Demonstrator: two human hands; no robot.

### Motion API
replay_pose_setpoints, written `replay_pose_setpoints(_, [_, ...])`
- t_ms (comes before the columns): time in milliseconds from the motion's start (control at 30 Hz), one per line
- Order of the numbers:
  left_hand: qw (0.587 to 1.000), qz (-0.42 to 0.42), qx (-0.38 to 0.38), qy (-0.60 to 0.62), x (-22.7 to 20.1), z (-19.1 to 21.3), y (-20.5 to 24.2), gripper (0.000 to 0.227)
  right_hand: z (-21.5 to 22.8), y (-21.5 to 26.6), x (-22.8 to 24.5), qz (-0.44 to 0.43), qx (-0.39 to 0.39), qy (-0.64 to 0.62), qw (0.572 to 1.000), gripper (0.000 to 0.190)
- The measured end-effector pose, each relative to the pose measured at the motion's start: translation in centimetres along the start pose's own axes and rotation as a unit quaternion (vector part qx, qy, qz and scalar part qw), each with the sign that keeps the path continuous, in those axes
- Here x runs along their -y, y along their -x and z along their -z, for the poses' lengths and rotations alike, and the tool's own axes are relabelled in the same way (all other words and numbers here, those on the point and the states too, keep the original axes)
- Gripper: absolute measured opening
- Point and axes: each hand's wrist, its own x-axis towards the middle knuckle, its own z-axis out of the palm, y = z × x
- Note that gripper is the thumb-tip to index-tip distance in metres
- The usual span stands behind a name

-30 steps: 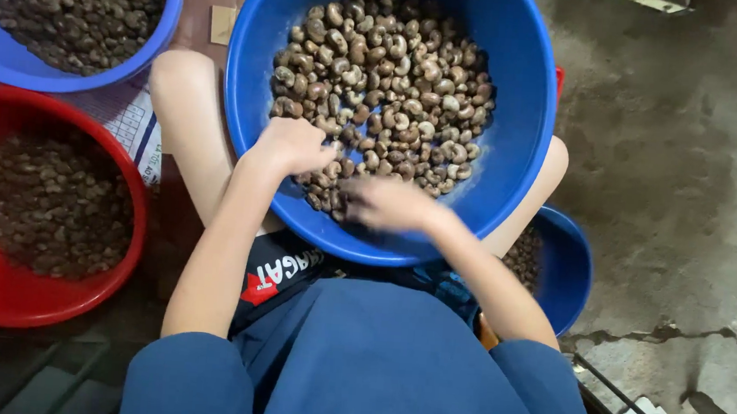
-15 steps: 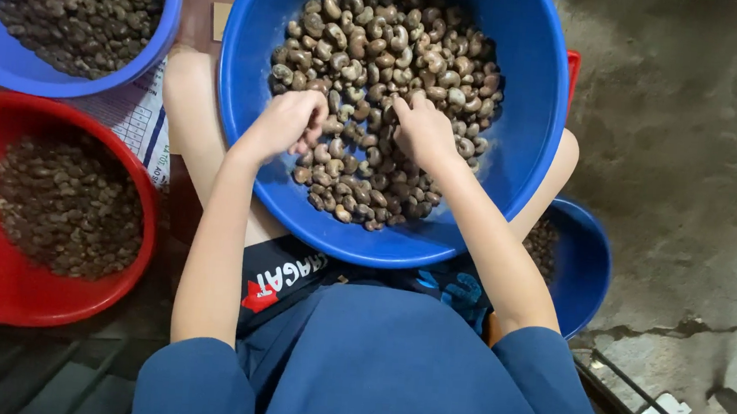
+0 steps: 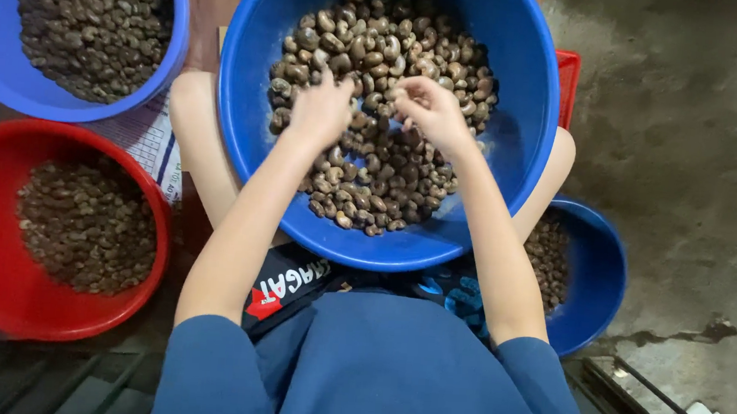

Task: Sorting raw cashew nuts by hand from a large blue bowl into smaller containers based on quality or type.

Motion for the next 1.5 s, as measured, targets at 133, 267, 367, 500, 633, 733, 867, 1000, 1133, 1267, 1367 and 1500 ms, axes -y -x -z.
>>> replay_pose_setpoints(133, [0.996,-0.031,0.082,0.014,-1.0,-2.8,3.5,0.036,0.5,-0.4,2.7,-0.046,-0.05,-0.279,0.958,0.027])
replay_pose_setpoints(267, [0.936,-0.03,0.328,0.125,-5.3,7.8,5.9,0.042,1.5,0.2,3.9,-0.07,-0.028,-0.449,0.89,0.052])
replay_pose_setpoints(367, [0.927,-0.003,0.327,0.186,-5.1,10.0,4.5,0.023,1.6,-0.5,2.8,-0.086,0.002,-0.52,0.85,0.033])
replay_pose_setpoints(500, [0.96,0.1,0.236,0.109,-2.1,12.0,2.3,0.026,0.7,-2.0,3.9,-0.134,-0.044,-0.421,0.896,0.03])
replay_pose_setpoints(633, [0.992,0.108,0.053,0.044,0.9,10.5,1.8,0.042,-0.8,-4.1,0.3,0.0,-0.094,-0.131,0.987,0.008])
replay_pose_setpoints(733, [0.99,0.085,0.109,0.039,0.3,9.1,1.7,0.03,-2.4,-4.4,-0.4,0.12,-0.11,0.15,0.975,0.034])
replay_pose_setpoints(867, [0.99,-0.028,0.004,-0.138,1.0,2.6,1.3,0.014,-3.6,-3.2,0.7,0.08,-0.017,0.352,0.932,0.044])
replay_pose_setpoints(1000, [0.988,-0.068,-0.013,-0.136,1.6,1.4,0.8,0.019,-4.1,-2.0,1.6,0.04,0.019,0.413,0.91,0.051])
replay_pose_setpoints(1133, [0.996,-0.027,0.056,-0.071,1.8,2.9,-0.2,0.016,-5.3,-2.0,1.1,0.115,0.06,0.446,0.885,0.041])
replay_pose_setpoints(1267, [0.964,0.134,-0.007,0.228,0.1,10.4,1.5,0.031,-7.3,-1.7,-1.5,0.122,0.141,0.523,0.831,0.039])
replay_pose_setpoints(1367, [0.887,0.092,-0.013,0.452,0.9,10.1,0.4,0.028,-7.9,-2.3,-2.7,0.124,0.135,0.535,0.825,0.031])
replay_pose_setpoints(1500, [0.726,0.033,0.015,0.687,0.6,12.7,0.9,0.018,-7.2,-2.1,-2.3,0.156,0.122,0.529,0.825,0.034])
